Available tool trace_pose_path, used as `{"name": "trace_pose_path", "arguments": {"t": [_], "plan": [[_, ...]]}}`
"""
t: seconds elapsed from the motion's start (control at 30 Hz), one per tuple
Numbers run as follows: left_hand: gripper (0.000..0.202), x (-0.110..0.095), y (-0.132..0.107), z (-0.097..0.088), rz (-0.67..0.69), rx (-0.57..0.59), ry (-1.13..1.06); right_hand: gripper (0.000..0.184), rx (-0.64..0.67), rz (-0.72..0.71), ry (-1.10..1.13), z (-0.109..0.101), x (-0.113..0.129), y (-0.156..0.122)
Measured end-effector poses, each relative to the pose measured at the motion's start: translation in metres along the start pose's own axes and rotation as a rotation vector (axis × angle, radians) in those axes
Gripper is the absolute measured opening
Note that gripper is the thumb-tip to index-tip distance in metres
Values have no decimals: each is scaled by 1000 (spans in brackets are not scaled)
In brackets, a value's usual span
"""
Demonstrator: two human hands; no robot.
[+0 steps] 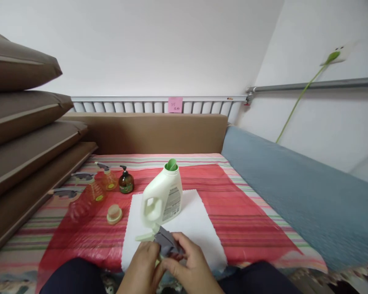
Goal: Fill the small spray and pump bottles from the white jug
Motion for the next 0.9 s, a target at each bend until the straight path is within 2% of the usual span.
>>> {"name": "trace_pose_path", "arguments": {"t": [0.1, 0.17, 0.2, 0.3, 0.37, 0.53, 0.7, 0.8, 0.9], "plan": [[25, -9, 2, -3, -21, 4, 26, 13, -34, -11, -37, 0, 1, 5], [25, -13, 2, -5, -49, -18, 7, 9, -51, -13, -13, -4, 3, 8], [32, -14, 2, -7, -57, -36, -1, 12, -66, -18, 8, -7, 4, 10], [77, -11, 0, -10, -69, -83, 12, 27, -156, -28, 66, -21, 9, 15], [88, -6, -2, -9, -84, -97, 34, 32, -207, -36, 76, -29, 12, 16], [71, -2, -2, -9, -74, -128, 30, 34, -226, -40, 114, -33, 16, 18], [74, -15, 0, -16, -36, -131, 9, 39, -226, 30, 177, -32, 6, 19], [75, -19, -2, -21, -13, -149, -96, 37, -314, 3, 218, -42, 5, 17], [79, -11, -6, -26, -24, -196, -306, 35, -413, -35, 389, -55, 13, 16]]}}
Point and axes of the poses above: each hand's wrist, its own y-axis towards the middle knuckle, its own z-axis out of the palm, x = y × z, the point moved 4 cm from there along y, towards the middle knuckle, and after that the axes turned 8 degrees about y, right-handed, at the moved point
